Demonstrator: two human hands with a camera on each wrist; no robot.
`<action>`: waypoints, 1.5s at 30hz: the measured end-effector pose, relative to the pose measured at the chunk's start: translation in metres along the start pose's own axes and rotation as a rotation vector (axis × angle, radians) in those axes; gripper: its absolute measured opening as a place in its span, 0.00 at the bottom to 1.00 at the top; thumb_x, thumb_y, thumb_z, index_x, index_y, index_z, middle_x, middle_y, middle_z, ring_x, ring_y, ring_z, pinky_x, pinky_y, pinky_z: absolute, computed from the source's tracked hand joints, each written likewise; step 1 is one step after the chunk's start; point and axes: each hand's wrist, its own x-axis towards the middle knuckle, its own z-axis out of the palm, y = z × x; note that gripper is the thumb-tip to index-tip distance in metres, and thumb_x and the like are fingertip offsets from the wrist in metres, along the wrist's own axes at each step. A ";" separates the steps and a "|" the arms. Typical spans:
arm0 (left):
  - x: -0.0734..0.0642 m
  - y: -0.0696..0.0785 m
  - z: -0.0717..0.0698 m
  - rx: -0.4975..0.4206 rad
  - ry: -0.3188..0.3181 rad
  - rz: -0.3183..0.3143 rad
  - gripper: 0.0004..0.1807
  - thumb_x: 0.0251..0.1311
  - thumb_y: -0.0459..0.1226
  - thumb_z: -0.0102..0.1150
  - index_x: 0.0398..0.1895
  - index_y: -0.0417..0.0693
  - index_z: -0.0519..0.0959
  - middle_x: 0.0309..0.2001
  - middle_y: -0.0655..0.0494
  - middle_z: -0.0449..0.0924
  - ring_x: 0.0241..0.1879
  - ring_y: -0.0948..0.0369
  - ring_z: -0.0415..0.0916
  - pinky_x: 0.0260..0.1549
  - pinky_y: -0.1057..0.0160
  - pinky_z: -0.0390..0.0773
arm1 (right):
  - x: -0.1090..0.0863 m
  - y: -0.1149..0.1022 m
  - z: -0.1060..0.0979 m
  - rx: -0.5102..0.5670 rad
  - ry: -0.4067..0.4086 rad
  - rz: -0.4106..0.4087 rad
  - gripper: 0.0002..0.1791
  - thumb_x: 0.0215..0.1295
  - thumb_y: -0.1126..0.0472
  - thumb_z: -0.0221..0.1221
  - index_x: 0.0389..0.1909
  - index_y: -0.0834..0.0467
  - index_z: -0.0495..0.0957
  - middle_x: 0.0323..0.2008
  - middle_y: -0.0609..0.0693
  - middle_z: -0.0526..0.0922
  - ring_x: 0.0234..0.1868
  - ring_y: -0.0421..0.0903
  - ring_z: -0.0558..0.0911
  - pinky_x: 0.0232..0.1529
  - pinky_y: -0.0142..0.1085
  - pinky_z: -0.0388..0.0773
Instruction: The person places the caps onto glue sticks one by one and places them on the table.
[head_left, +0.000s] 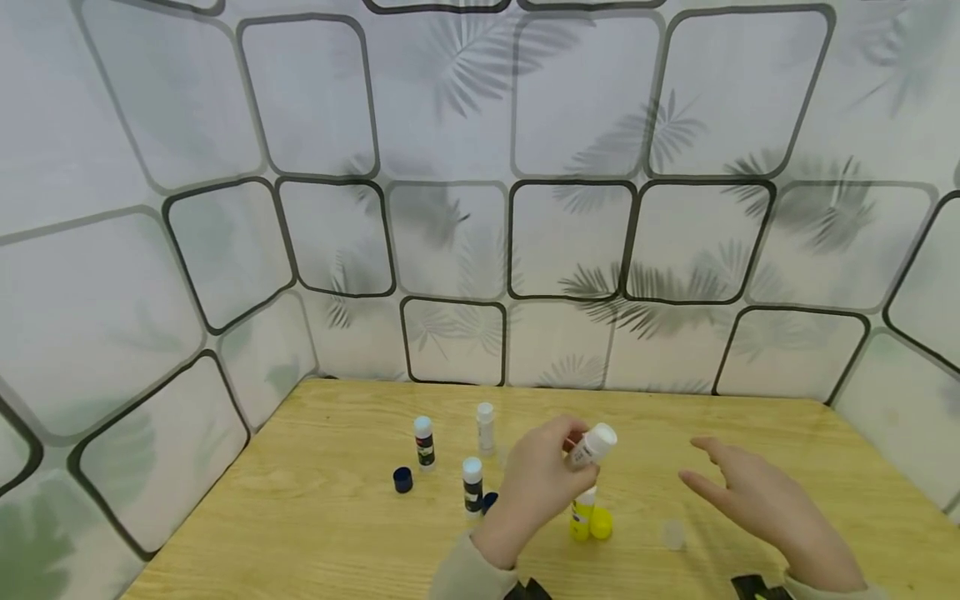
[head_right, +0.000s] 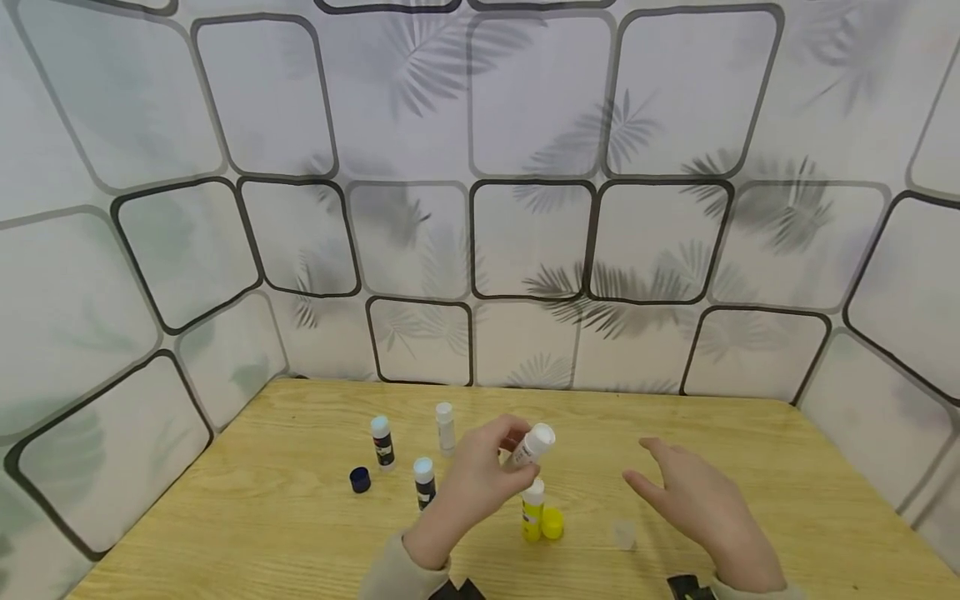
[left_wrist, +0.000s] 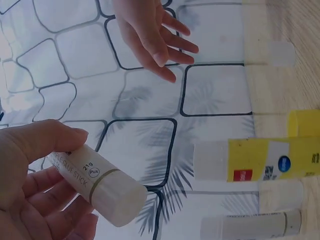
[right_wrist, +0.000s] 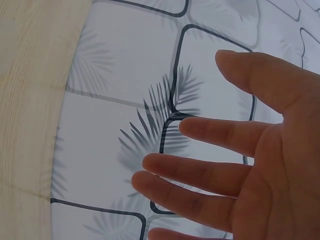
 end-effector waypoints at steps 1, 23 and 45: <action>-0.001 -0.002 -0.002 0.005 0.006 -0.003 0.15 0.43 0.35 0.65 0.37 0.49 0.76 0.32 0.64 0.76 0.28 0.71 0.70 0.26 0.72 0.71 | 0.000 0.000 0.000 0.002 -0.003 -0.003 0.43 0.56 0.35 0.48 0.55 0.70 0.63 0.45 0.64 0.75 0.42 0.60 0.75 0.35 0.51 0.71; -0.009 -0.024 -0.030 0.104 0.034 0.012 0.11 0.43 0.33 0.64 0.33 0.48 0.76 0.30 0.60 0.78 0.21 0.72 0.66 0.17 0.73 0.66 | 0.009 0.002 0.006 0.017 -0.018 -0.048 0.40 0.56 0.39 0.52 0.55 0.70 0.64 0.45 0.64 0.75 0.42 0.58 0.75 0.34 0.49 0.72; -0.011 -0.024 -0.030 0.175 0.043 0.032 0.11 0.43 0.34 0.64 0.33 0.48 0.78 0.30 0.61 0.78 0.21 0.72 0.67 0.18 0.74 0.65 | 0.023 -0.004 0.051 0.030 -0.098 -0.090 0.22 0.46 0.56 0.65 0.41 0.64 0.73 0.36 0.55 0.78 0.36 0.53 0.76 0.34 0.47 0.72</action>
